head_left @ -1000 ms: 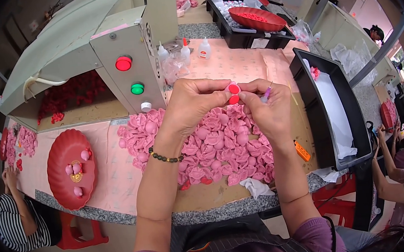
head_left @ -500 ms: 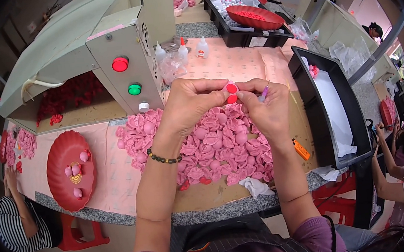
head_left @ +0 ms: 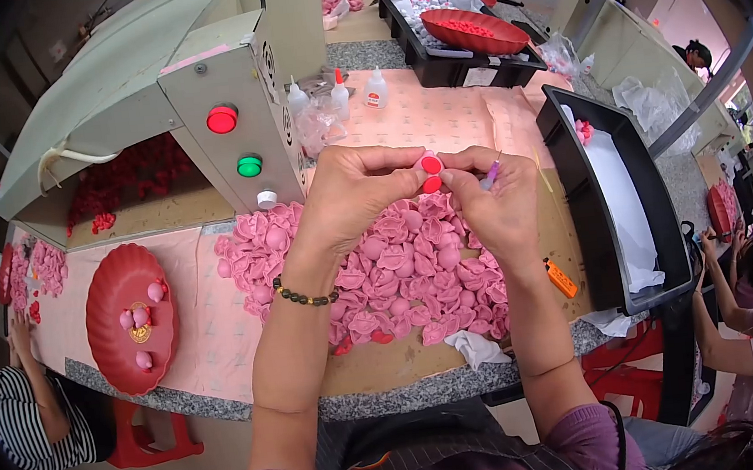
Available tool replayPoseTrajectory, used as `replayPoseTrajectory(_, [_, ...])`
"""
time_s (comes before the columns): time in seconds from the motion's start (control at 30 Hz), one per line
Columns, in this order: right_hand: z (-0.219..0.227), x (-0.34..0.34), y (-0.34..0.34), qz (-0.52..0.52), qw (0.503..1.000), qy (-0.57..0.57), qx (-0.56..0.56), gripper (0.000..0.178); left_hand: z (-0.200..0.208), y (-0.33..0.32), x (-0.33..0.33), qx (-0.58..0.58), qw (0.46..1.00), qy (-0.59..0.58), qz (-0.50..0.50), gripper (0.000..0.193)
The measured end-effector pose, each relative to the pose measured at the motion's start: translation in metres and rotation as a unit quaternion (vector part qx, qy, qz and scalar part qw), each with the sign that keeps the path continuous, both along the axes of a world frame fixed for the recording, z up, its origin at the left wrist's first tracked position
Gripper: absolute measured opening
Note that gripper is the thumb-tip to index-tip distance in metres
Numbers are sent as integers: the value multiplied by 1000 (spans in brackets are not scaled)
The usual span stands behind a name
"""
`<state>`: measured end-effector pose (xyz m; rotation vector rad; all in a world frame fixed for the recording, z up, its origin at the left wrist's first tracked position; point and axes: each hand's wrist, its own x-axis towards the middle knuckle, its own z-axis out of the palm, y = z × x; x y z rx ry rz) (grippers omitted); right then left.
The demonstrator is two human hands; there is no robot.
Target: Apply adhesive to small pink plastic toy components and assemble them into larger parts.
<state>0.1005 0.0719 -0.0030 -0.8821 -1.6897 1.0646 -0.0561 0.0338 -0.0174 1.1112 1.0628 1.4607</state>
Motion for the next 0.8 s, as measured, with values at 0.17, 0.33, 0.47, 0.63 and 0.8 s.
replayPoseTrajectory(0.17, [-1,0,0,-5,1000,-7,9,11,-1,0,1,7,1000,6,5,22])
replayPoseTrajectory(0.33, [0,-1,-1,-6,1000,-4,6,10,1,0,0,5,1000,1,2,22])
replayPoseTrajectory(0.47, [-2,-1,1,-11,1000,-14,18,11,3,-1,1,-3,1000,-2,0,20])
replayPoseTrajectory(0.63, [-2,-1,0,-12,1000,-11,19,11,5,-2,1,-6,1000,10,1,20])
replayPoseTrajectory(0.8, [-2,-1,0,-17,999,-15,25,11,4,-2,1,-5,1000,2,1,21])
